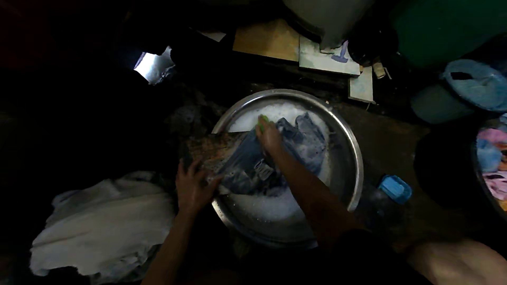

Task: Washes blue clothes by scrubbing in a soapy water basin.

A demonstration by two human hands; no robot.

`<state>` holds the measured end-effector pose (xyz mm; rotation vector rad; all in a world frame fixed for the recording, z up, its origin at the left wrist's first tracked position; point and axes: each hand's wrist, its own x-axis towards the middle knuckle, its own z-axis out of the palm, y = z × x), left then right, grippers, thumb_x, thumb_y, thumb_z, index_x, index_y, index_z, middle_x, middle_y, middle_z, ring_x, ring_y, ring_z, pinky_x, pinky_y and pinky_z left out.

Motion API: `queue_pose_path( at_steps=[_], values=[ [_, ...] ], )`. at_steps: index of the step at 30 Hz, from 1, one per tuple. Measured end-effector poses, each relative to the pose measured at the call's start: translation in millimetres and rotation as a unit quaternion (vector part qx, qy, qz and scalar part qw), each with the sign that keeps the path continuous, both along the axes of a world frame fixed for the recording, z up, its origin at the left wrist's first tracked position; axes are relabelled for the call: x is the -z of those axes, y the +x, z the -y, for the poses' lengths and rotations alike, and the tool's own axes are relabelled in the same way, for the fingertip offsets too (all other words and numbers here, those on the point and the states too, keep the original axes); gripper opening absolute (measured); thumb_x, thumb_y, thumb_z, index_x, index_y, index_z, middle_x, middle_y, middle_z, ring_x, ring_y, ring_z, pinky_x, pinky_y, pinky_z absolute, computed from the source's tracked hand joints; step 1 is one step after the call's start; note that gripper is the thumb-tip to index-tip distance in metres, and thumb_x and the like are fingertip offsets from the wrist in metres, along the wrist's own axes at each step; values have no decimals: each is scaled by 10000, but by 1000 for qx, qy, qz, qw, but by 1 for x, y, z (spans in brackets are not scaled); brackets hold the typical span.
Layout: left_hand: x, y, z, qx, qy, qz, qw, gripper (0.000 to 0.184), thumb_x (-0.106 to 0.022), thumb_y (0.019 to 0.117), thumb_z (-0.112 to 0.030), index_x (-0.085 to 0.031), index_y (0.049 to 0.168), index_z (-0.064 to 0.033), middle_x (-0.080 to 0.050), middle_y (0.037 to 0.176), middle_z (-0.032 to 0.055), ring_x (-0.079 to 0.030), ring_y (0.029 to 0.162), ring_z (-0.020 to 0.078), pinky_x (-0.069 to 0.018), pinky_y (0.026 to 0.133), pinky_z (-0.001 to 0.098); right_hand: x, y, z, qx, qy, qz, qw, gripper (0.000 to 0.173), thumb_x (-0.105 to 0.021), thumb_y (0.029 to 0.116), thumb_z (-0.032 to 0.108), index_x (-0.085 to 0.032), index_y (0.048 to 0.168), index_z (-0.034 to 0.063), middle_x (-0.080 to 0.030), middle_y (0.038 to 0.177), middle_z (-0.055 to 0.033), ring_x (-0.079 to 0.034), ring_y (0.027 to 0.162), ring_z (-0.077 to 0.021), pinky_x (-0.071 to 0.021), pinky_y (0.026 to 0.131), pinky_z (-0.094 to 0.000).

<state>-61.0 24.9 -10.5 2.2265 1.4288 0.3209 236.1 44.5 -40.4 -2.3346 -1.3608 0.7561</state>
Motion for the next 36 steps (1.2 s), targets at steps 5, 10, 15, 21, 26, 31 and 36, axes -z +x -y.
queue_pose_path(
  at_steps=[5,10,15,21,26,31,36],
  values=[
    [-5,5,3,2,4,11,1000,538,-654,880,-568,-764,975,-50,-522,1512,182,-256,1472,573,-246,1159,716,-1,23,140,-94,-26,-22,995,516,-497,1067,345,-449,1568,226,-500,1502,-257,-664,1164,-401,-569,936,-519],
    [-3,5,4,17,17,-8,1000,543,-629,895,-573,-755,958,-49,-519,1512,194,-259,1448,615,-272,1122,743,-18,25,80,-115,-104,-28,988,504,-442,1093,346,-424,1579,211,-470,1534,-241,-616,1239,-415,-519,1001,-552],
    [-1,3,5,20,31,-10,999,561,-613,896,-591,-749,947,-48,-528,1498,207,-279,1442,609,-285,1110,746,1,23,-10,10,-3,15,1000,481,-535,1059,383,-509,1518,243,-478,1478,-252,-696,996,-408,-587,818,-568],
    [-2,4,3,8,17,-5,1000,580,-611,893,-601,-757,991,-49,-518,1505,218,-257,1447,619,-262,1130,741,-24,38,163,-127,-137,-50,981,508,-471,1082,371,-451,1564,212,-470,1484,-296,-667,1101,-427,-564,910,-533],
    [-1,7,2,14,31,-3,999,585,-609,895,-615,-751,955,-50,-529,1494,212,-273,1443,611,-271,1124,737,2,35,4,-2,-13,1,1000,468,-510,1067,374,-532,1509,223,-514,1453,-262,-686,1044,-417,-580,864,-558],
    [-1,5,3,10,14,-2,1000,584,-616,890,-619,-765,1002,-65,-511,1524,182,-254,1458,602,-274,1132,730,3,36,89,-60,-18,0,998,510,-505,1069,369,-456,1561,245,-473,1509,-253,-694,1058,-399,-596,857,-527],
    [1,5,3,10,29,-11,999,608,-591,902,-612,-763,1037,-45,-530,1499,207,-276,1441,617,-302,1123,723,-25,39,142,-109,-137,-36,984,497,-471,1081,365,-467,1555,213,-489,1487,-271,-686,1071,-413,-573,899,-519]
  ],
)
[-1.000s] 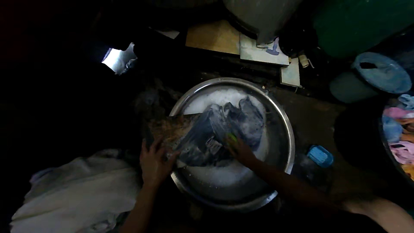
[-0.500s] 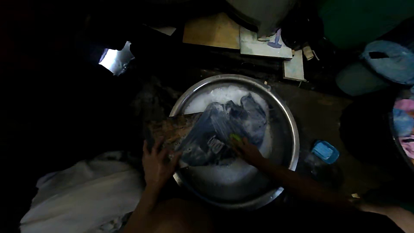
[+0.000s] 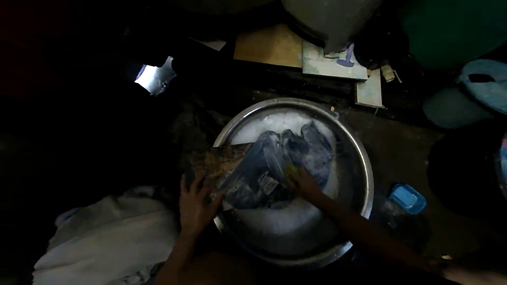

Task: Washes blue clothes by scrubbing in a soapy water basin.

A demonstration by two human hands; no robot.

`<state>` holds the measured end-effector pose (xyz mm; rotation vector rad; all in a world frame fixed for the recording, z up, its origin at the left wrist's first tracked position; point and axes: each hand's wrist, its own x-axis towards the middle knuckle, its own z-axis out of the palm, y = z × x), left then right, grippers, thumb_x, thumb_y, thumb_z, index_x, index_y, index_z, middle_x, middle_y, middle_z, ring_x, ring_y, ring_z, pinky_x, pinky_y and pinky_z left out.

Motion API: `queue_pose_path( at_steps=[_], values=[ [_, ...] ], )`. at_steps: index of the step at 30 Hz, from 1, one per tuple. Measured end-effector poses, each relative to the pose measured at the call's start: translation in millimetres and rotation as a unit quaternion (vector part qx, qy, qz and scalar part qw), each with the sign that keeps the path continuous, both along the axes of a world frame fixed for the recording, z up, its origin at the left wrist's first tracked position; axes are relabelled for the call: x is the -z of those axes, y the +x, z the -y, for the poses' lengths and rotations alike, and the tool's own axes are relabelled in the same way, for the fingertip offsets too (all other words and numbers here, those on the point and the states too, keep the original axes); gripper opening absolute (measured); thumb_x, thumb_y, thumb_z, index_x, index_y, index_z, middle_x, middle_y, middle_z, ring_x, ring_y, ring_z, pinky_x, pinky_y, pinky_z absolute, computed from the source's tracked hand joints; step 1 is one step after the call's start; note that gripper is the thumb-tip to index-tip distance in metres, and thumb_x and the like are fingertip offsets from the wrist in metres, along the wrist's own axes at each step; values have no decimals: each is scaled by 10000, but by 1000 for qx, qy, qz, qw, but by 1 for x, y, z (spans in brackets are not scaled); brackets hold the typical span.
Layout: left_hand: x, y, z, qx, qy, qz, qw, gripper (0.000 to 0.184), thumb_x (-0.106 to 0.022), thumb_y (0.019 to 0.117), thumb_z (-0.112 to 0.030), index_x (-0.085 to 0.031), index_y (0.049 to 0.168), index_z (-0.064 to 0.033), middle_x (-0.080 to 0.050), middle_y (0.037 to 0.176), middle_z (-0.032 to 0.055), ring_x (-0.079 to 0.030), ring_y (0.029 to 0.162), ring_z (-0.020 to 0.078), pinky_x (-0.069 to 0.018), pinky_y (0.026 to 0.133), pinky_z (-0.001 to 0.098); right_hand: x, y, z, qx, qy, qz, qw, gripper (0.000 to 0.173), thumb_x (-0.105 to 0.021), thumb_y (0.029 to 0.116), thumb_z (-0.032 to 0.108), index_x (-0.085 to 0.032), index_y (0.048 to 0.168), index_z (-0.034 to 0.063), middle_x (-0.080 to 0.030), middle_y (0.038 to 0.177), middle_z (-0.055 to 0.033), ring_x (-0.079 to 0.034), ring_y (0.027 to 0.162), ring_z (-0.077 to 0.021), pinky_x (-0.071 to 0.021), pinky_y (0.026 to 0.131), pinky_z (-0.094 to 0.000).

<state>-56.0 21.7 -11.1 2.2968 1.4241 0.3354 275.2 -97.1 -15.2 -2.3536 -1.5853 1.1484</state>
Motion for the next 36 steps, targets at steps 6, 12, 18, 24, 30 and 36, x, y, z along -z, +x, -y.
queue_pose_path(
  at_steps=[6,12,18,24,30,36],
  values=[
    [-8,6,-4,-4,-21,5,1000,553,-618,904,-583,-765,1036,-66,-515,1511,207,-259,1453,608,-296,1130,717,17,-11,-149,162,104,25,981,477,-522,1068,360,-504,1524,220,-494,1470,-260,-666,1095,-429,-563,906,-570],
    [-3,6,-5,-9,-19,8,1000,543,-628,893,-587,-757,945,-62,-507,1529,174,-249,1470,583,-303,1130,710,15,-5,41,38,49,-36,997,503,-529,1065,354,-494,1537,184,-514,1447,-293,-662,1124,-415,-567,929,-502],
    [-3,6,-5,2,-10,0,1000,608,-593,907,-616,-755,1062,-51,-501,1527,198,-256,1459,600,-269,1149,714,23,-5,-115,77,109,3,991,464,-503,1073,368,-539,1499,189,-529,1450,-252,-665,1123,-413,-556,932,-556],
    [-5,5,-4,-8,-38,0,999,506,-682,881,-544,-755,994,-57,-498,1532,184,-251,1470,577,-303,1129,711,26,-27,-1,99,133,-21,986,488,-535,1051,356,-552,1489,141,-568,1430,-249,-640,1213,-376,-542,1008,-484],
    [1,4,-3,-2,-23,-3,1000,562,-653,896,-575,-752,1086,-55,-505,1519,207,-272,1453,595,-287,1140,715,8,-10,-47,44,45,-18,998,479,-478,1082,371,-517,1516,172,-520,1474,-247,-629,1213,-396,-520,1015,-515],
    [-1,4,-4,-5,-24,1,1000,540,-668,886,-557,-755,1074,-59,-492,1541,170,-252,1477,564,-292,1149,696,29,-24,-39,95,115,5,989,503,-493,1071,374,-475,1548,213,-539,1454,-248,-667,1146,-391,-563,955,-519]
  ],
)
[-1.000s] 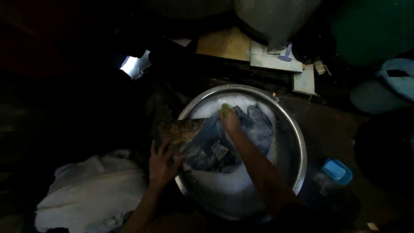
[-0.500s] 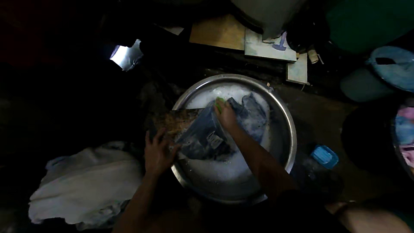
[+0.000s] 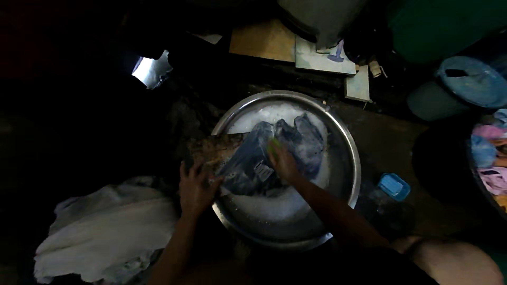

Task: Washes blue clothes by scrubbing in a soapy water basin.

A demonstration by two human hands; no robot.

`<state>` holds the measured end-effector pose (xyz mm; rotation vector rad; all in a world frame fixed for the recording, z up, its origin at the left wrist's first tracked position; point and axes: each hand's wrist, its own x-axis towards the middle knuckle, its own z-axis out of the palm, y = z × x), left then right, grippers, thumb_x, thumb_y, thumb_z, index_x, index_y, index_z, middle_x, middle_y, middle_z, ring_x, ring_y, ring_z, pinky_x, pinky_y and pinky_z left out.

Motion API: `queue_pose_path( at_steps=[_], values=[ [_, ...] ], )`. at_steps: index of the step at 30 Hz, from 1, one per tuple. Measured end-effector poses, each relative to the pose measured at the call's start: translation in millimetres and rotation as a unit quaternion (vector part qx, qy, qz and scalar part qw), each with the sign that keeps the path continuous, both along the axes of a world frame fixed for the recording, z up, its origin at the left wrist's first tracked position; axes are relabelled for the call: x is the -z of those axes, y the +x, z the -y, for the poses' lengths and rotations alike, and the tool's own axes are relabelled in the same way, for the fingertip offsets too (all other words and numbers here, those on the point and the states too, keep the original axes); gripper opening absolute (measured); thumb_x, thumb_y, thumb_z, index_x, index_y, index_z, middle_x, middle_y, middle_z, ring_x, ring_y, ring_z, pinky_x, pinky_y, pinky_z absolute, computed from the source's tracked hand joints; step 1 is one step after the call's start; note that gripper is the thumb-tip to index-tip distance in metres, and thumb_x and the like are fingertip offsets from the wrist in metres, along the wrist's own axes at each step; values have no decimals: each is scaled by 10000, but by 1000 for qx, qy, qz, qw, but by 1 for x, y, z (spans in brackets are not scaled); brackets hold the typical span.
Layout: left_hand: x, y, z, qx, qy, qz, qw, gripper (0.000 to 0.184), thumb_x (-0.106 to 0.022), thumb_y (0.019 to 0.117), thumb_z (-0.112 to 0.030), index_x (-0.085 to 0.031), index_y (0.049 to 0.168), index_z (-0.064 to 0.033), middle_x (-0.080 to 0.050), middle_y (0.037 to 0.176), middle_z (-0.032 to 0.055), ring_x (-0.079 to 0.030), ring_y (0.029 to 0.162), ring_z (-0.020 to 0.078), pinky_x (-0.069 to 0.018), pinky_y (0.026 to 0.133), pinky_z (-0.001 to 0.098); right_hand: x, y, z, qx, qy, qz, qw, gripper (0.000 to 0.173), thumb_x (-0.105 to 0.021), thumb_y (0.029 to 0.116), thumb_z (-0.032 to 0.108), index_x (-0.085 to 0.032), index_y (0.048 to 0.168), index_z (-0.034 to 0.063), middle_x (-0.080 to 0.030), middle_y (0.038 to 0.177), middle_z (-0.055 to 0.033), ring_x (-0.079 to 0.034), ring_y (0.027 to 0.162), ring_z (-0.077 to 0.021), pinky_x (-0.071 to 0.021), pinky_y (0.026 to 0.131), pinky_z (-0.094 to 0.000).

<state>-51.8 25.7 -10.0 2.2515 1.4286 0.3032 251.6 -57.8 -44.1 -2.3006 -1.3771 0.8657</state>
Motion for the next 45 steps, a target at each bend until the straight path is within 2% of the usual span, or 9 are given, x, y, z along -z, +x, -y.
queue_pose_path(
  at_steps=[4,10,13,17,20,26,32,38,45],
  values=[
    [-5,1,-1,-2,4,0,1000,541,-656,886,-552,-756,1073,-55,-506,1529,174,-254,1472,575,-297,1139,701,-17,7,87,-87,-49,-48,994,492,-521,1064,359,-512,1522,181,-573,1386,-269,-661,1132,-395,-557,944,-503],
    [1,-2,0,17,33,21,999,566,-625,901,-580,-763,1059,-55,-527,1496,211,-286,1444,601,-289,1140,712,-4,20,-66,-14,-18,10,1000,476,-483,1079,399,-509,1523,229,-550,1423,-243,-669,1105,-414,-560,911,-569],
    [1,-3,2,8,22,22,999,541,-655,890,-556,-761,1115,-75,-516,1513,193,-284,1458,576,-279,1150,706,-1,3,-67,48,33,-5,998,477,-512,1073,378,-518,1511,189,-574,1393,-246,-669,1106,-419,-563,904,-579],
    [0,0,-2,-3,5,9,1000,509,-675,878,-535,-767,1074,-75,-515,1518,179,-265,1471,565,-311,1138,694,-28,-64,33,-109,65,-39,991,457,-546,1045,332,-579,1474,177,-601,1389,-251,-713,1047,-387,-600,846,-519],
    [2,-3,-1,2,4,19,1000,517,-667,893,-556,-771,1066,-80,-522,1514,175,-270,1468,569,-295,1153,693,-41,-41,-3,-178,-1,-53,983,479,-495,1075,352,-504,1530,204,-550,1448,-253,-646,1191,-407,-543,972,-542],
    [-3,-1,-1,-6,-5,16,1000,470,-696,887,-521,-773,1053,-88,-515,1526,160,-258,1478,559,-308,1154,673,-5,-9,-110,99,18,16,995,505,-496,1073,375,-466,1548,206,-562,1424,-244,-671,1111,-427,-556,901,-591],
    [1,-3,-1,6,12,38,999,468,-675,896,-511,-768,976,-60,-518,1518,178,-275,1468,566,-317,1142,680,-59,-97,-23,-200,-25,-113,973,493,-477,1081,357,-472,1551,209,-504,1503,-237,-643,1198,-400,-529,993,-545],
    [-5,0,-3,-6,-11,30,999,398,-732,871,-474,-772,929,-83,-499,1541,148,-239,1490,545,-300,1155,673,-7,11,-107,49,-28,29,998,509,-481,1077,372,-459,1549,182,-543,1443,-260,-618,1218,-447,-517,975,-615],
    [-3,-1,-1,-8,-8,40,999,414,-760,861,-417,-758,938,-10,-502,1530,188,-259,1479,556,-320,1146,670,-60,-98,-49,-229,27,-123,965,471,-486,1082,327,-506,1525,166,-517,1500,-225,-602,1274,-390,-492,1054,-546]
  ],
)
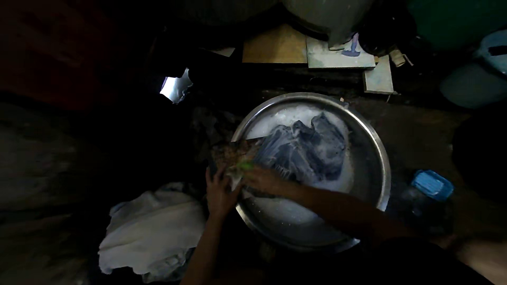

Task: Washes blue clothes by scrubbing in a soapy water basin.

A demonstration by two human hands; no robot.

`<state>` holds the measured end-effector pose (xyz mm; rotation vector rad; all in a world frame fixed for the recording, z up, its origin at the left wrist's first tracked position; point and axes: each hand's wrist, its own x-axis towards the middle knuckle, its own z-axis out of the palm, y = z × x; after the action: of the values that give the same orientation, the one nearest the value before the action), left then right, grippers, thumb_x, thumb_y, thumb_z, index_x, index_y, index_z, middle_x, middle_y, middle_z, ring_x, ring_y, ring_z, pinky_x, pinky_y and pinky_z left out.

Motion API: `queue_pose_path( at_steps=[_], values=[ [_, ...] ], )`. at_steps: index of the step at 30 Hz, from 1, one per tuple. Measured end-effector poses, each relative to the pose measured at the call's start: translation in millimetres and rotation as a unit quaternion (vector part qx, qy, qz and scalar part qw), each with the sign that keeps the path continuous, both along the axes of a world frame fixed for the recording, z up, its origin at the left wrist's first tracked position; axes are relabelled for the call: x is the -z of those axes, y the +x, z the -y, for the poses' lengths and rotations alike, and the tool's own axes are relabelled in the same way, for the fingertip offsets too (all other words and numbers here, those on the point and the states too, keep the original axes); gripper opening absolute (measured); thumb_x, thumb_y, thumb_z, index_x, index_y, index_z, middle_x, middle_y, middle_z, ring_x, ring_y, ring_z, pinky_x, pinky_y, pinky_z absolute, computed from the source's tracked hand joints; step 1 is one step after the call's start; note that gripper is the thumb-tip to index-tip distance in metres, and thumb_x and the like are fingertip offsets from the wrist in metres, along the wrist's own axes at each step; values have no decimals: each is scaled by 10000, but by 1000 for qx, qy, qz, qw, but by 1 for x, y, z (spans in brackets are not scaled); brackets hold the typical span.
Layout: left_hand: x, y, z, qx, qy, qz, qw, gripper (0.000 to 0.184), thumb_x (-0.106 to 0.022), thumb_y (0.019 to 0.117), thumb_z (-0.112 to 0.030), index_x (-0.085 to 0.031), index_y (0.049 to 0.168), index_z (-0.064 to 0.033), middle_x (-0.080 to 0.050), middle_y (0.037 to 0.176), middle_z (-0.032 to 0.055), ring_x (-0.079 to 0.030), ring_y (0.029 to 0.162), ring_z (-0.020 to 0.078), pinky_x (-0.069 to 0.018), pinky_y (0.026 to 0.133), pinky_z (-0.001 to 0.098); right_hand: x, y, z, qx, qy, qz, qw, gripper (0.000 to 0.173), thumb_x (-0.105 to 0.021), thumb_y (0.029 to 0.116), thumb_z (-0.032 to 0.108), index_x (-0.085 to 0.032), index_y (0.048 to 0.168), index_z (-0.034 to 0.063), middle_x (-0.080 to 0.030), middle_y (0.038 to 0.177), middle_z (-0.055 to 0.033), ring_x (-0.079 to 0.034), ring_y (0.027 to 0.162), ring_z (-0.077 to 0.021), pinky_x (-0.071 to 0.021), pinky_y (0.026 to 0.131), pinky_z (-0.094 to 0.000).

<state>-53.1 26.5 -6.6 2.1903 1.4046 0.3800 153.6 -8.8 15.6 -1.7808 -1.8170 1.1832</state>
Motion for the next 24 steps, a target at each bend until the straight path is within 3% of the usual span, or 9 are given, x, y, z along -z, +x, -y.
queue_pose_path(
  at_steps=[2,5,7,9,11,13,18,22,24],
  values=[
    [-1,1,0,1,-10,-12,1000,429,-759,865,-440,-750,935,-16,-494,1538,180,-244,1492,540,-311,1162,657,27,59,-30,105,-5,51,993,472,-486,1084,326,-500,1525,157,-566,1461,-200,-600,1285,-381,-480,1072,-563],
    [-4,3,-3,-1,-18,-30,999,401,-768,862,-420,-758,941,-27,-486,1550,161,-228,1505,522,-296,1181,641,50,114,-75,286,-53,136,947,496,-485,1077,357,-486,1525,142,-578,1401,-258,-627,1202,-447,-514,974,-620],
    [-5,3,-2,-3,-22,-32,999,388,-773,861,-413,-761,948,-35,-484,1553,156,-217,1509,522,-292,1183,643,34,73,-76,268,-45,133,953,499,-506,1069,310,-471,1528,117,-566,1407,-268,-634,1182,-450,-531,960,-617],
    [-4,4,-4,-2,-16,-27,1000,367,-767,857,-403,-769,952,-48,-493,1548,150,-223,1504,531,-303,1172,651,3,5,-53,151,-60,79,984,508,-504,1068,277,-441,1558,159,-485,1497,-257,-625,1201,-431,-529,993,-565],
    [-5,2,-3,-3,-31,-27,999,302,-778,839,-300,-773,988,-38,-482,1556,149,-220,1505,528,-319,1161,643,-11,-37,-19,63,-43,22,997,484,-474,1082,325,-466,1554,219,-459,1537,-250,-649,1176,-414,-540,978,-532],
    [-6,3,-3,-7,-32,-38,999,372,-769,862,-383,-767,1004,-40,-478,1562,137,-233,1509,508,-343,1158,627,-11,-26,-8,73,-43,6,996,477,-467,1085,359,-480,1546,237,-473,1541,-218,-647,1199,-394,-539,992,-531],
    [-18,3,-5,-16,-70,-61,996,471,-719,897,-501,-759,1084,-71,-428,1607,82,-174,1549,439,-318,1197,570,24,66,10,272,-76,114,953,519,-466,1084,374,-450,1559,165,-525,1506,-193,-584,1309,-374,-491,1069,-544],
    [-18,2,-5,-16,-87,-66,994,476,-704,903,-520,-758,1094,-86,-404,1623,59,-152,1561,410,-315,1205,539,22,65,17,309,-103,171,930,537,-463,1084,375,-406,1585,189,-517,1487,-242,-644,1198,-416,-540,972,-567],
    [-18,0,-4,-13,-90,-63,994,469,-699,915,-509,-757,1100,-82,-398,1627,52,-132,1568,398,-286,1225,525,24,63,11,316,-107,171,927,540,-478,1080,367,-408,1578,173,-521,1476,-248,-642,1200,-417,-541,975,-565]
  ],
)
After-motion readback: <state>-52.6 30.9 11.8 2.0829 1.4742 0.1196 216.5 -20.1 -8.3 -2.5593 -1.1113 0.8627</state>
